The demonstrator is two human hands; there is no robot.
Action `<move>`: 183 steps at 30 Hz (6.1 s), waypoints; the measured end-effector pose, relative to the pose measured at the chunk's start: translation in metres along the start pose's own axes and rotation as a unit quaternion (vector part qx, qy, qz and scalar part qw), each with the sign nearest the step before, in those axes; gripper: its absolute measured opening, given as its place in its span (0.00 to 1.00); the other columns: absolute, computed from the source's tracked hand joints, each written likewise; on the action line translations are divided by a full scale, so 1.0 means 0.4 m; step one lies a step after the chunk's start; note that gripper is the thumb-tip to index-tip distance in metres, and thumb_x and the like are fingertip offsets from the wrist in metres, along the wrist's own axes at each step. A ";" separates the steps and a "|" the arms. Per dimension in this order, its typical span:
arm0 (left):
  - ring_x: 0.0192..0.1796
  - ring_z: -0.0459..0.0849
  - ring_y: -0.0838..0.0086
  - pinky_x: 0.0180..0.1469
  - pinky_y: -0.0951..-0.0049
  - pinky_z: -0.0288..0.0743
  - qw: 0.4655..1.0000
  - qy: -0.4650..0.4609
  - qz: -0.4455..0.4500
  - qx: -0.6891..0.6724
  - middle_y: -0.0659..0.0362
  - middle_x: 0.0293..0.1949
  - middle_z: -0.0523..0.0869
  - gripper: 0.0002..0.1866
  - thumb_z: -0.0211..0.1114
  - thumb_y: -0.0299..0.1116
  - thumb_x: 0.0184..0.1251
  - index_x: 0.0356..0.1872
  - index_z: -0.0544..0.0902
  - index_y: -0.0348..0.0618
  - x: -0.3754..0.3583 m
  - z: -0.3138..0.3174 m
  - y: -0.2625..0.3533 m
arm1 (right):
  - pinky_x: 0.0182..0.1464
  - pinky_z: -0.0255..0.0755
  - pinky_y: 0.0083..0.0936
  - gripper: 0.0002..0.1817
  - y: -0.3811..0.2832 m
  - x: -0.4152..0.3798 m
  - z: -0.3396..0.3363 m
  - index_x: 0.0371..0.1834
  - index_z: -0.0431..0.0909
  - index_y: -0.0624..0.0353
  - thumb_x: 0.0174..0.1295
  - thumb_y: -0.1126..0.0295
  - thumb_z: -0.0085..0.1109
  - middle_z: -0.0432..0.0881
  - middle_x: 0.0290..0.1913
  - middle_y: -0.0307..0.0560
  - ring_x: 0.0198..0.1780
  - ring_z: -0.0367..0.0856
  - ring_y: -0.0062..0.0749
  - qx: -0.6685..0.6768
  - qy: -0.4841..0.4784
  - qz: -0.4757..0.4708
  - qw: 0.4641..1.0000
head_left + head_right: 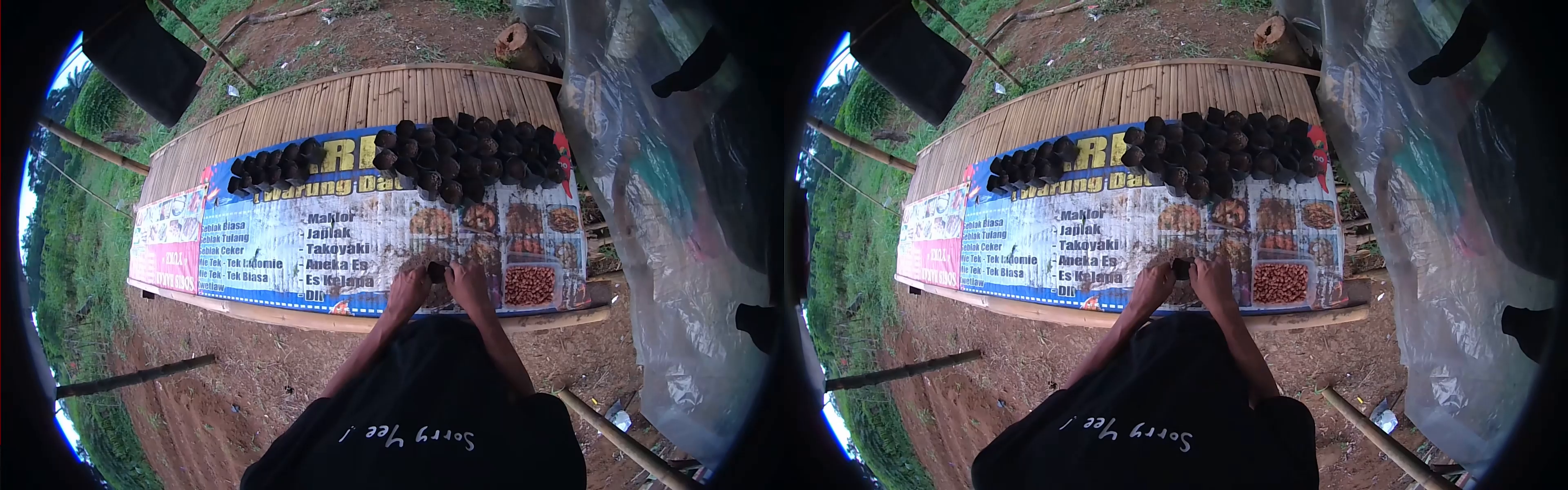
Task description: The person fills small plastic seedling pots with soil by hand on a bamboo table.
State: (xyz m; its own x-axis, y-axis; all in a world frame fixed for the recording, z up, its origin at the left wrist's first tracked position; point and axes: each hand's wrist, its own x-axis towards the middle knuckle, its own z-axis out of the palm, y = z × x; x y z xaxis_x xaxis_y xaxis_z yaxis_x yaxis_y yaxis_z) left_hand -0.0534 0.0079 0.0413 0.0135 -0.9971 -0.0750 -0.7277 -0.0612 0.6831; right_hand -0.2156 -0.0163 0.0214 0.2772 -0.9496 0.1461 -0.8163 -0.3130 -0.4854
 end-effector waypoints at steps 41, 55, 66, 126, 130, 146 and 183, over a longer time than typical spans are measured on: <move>0.29 0.82 0.49 0.35 0.53 0.75 0.987 -0.071 0.132 0.066 0.46 0.24 0.82 0.06 0.61 0.29 0.50 0.24 0.79 0.36 0.118 -0.053 -0.023 | 0.35 0.75 0.47 0.20 -0.037 -0.017 0.022 0.19 0.80 0.65 0.60 0.60 0.50 0.79 0.23 0.64 0.28 0.81 0.59 0.037 -0.016 0.106 0.994; 0.31 0.82 0.48 0.34 0.53 0.75 0.993 -0.027 0.111 0.027 0.44 0.26 0.82 0.13 0.61 0.36 0.63 0.26 0.80 0.35 0.102 -0.056 -0.010 | 0.29 0.75 0.44 0.24 -0.014 -0.014 0.003 0.15 0.79 0.60 0.61 0.52 0.55 0.77 0.15 0.56 0.21 0.79 0.54 0.063 0.025 0.160 0.985; 0.33 0.82 0.42 0.38 0.48 0.76 0.999 -0.021 -0.033 0.001 0.38 0.28 0.82 0.16 0.60 0.39 0.61 0.31 0.81 0.32 0.030 0.006 0.001 | 0.40 0.71 0.47 0.15 -0.021 0.033 -0.005 0.26 0.78 0.60 0.59 0.59 0.58 0.79 0.22 0.58 0.29 0.78 0.56 -0.029 0.071 0.002 0.997; 0.33 0.83 0.45 0.36 0.52 0.77 1.000 0.008 0.006 -0.005 0.40 0.28 0.83 0.13 0.62 0.38 0.61 0.38 0.81 0.36 0.024 0.020 0.005 | 0.34 0.73 0.45 0.17 -0.018 0.023 -0.011 0.26 0.79 0.60 0.61 0.57 0.56 0.80 0.22 0.55 0.28 0.80 0.54 0.012 0.031 0.048 0.998; 0.32 0.83 0.44 0.36 0.50 0.77 1.000 0.006 0.011 -0.024 0.40 0.28 0.83 0.12 0.60 0.35 0.57 0.36 0.81 0.37 0.031 0.019 0.006 | 0.34 0.73 0.46 0.11 -0.015 0.026 -0.011 0.26 0.79 0.60 0.58 0.63 0.57 0.79 0.21 0.56 0.27 0.79 0.54 0.001 0.024 0.008 1.000; 0.33 0.82 0.45 0.35 0.51 0.76 0.999 -0.007 0.045 0.009 0.40 0.29 0.82 0.08 0.61 0.31 0.55 0.30 0.79 0.35 0.041 -0.027 0.012 | 0.32 0.73 0.47 0.13 -0.016 -0.013 0.029 0.21 0.80 0.60 0.55 0.63 0.56 0.78 0.21 0.59 0.25 0.78 0.56 0.027 0.070 0.056 0.996; 0.31 0.81 0.42 0.34 0.48 0.74 0.999 -0.005 0.022 -0.026 0.38 0.25 0.81 0.08 0.58 0.31 0.55 0.28 0.79 0.35 0.034 -0.041 0.000 | 0.33 0.72 0.46 0.12 -0.062 0.012 -0.038 0.19 0.78 0.60 0.56 0.66 0.55 0.78 0.18 0.58 0.24 0.79 0.53 0.016 0.074 0.044 0.996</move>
State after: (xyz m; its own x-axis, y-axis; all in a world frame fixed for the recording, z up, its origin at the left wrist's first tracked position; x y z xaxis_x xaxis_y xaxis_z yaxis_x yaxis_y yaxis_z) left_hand -0.0420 -0.0066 0.0523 -0.0245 -0.9984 -0.0500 -0.6905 -0.0192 0.7231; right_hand -0.2015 -0.0133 0.0471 0.1267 -0.9659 0.2259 -0.8168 -0.2308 -0.5288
